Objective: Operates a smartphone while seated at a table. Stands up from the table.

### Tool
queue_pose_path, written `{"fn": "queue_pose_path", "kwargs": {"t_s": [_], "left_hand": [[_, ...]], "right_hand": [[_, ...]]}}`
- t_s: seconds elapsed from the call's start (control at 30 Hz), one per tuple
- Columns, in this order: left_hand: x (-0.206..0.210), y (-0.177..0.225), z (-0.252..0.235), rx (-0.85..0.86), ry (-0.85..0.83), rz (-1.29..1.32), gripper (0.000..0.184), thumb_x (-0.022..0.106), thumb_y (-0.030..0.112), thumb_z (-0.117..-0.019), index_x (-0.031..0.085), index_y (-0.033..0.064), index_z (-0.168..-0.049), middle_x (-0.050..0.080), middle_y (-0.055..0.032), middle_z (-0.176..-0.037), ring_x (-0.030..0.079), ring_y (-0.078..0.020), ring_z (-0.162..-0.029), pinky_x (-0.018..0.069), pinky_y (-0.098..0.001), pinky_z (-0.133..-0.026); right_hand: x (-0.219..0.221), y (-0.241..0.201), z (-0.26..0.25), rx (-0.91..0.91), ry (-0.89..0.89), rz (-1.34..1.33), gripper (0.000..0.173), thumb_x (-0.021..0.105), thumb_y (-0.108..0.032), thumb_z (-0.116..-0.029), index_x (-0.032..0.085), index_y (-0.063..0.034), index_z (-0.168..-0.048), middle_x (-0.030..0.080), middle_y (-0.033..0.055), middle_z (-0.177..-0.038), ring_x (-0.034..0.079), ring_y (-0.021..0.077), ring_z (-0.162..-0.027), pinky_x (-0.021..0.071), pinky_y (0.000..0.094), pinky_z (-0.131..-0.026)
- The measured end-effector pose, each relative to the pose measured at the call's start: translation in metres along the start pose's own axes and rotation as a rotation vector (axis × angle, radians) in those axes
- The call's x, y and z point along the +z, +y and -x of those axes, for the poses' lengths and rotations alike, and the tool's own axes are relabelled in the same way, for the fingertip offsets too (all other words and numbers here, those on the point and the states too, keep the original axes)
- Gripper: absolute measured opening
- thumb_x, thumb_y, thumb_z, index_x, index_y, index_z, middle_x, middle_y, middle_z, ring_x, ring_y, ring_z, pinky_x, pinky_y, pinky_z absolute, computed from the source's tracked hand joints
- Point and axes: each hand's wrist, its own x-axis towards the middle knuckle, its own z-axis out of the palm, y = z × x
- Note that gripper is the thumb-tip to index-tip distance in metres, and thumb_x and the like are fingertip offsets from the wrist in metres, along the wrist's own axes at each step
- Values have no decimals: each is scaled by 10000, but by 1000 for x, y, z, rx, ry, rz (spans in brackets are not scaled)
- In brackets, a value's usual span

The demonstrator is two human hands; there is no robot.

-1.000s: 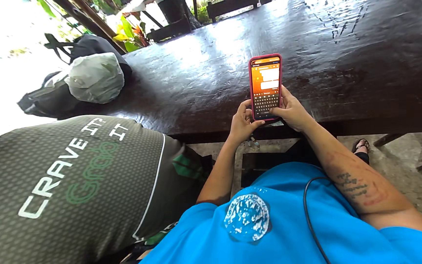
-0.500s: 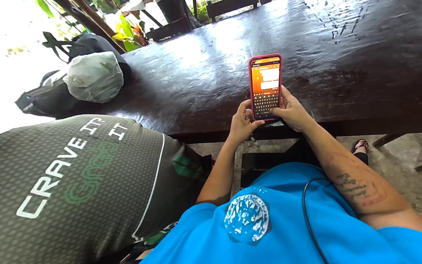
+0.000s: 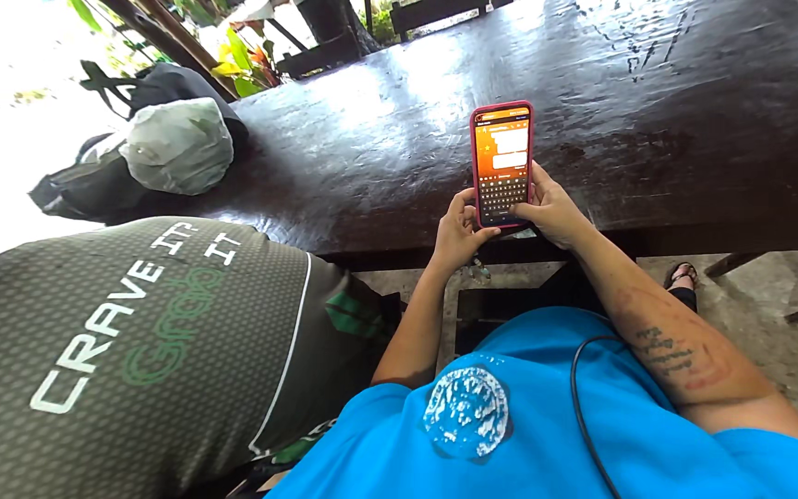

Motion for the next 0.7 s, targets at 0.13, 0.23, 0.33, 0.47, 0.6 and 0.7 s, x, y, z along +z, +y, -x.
{"fn": "queue_pose_path", "kwargs": {"t_s": [0.13,0.23,0.33,0.47,0.6,0.7], "left_hand": [[0,-2,0,17,-4,-4,753,801,-96,-776,411,-16,-1415,726,-93,-1011,716,-113,-888,598,-276,-805],[-1,-3,0,20,-5,-15,752,803,-87,-779,412,-14,-1417,728,-92,-1016,716,-110,-888,597,-274,-798],[-1,-1,0,17,-10,-2,752,800,-97,-777,412,-12,-1416,729,-94,-1028,718,-112,-898,598,-278,-819],[-1,-3,0,23,-11,2,753,801,-98,-775,413,-10,-1414,730,-95,-1025,718,-114,-894,596,-278,-814],[0,-3,-1,24,-6,-12,753,806,-93,-774,418,-7,-1413,733,-93,-1029,718,-107,-898,593,-267,-809],[0,-1,-1,6,-10,-6,755,804,-101,-771,418,-7,-1413,726,-85,-1020,712,-100,-893,592,-264,-810]], "right_hand": [[0,0,0,-12,-1,10,857,561,153,-876,162,-55,-1606,584,142,-1394,671,161,-1154,569,306,-983],[0,1,0,-14,-4,7,868,560,153,-871,152,-56,-1609,580,144,-1399,671,165,-1155,569,310,-982],[-1,0,0,-13,-10,4,854,556,155,-877,160,-54,-1605,580,142,-1398,668,162,-1160,567,309,-988],[-1,0,0,-1,1,4,862,558,150,-875,155,-56,-1609,586,149,-1392,674,165,-1149,569,310,-982],[-2,0,0,-2,-9,-6,847,548,156,-880,167,-61,-1605,595,140,-1383,677,166,-1144,571,314,-980],[-3,0,0,-15,-19,-13,837,543,165,-877,174,-49,-1598,590,143,-1383,673,169,-1151,566,317,-989]]}}
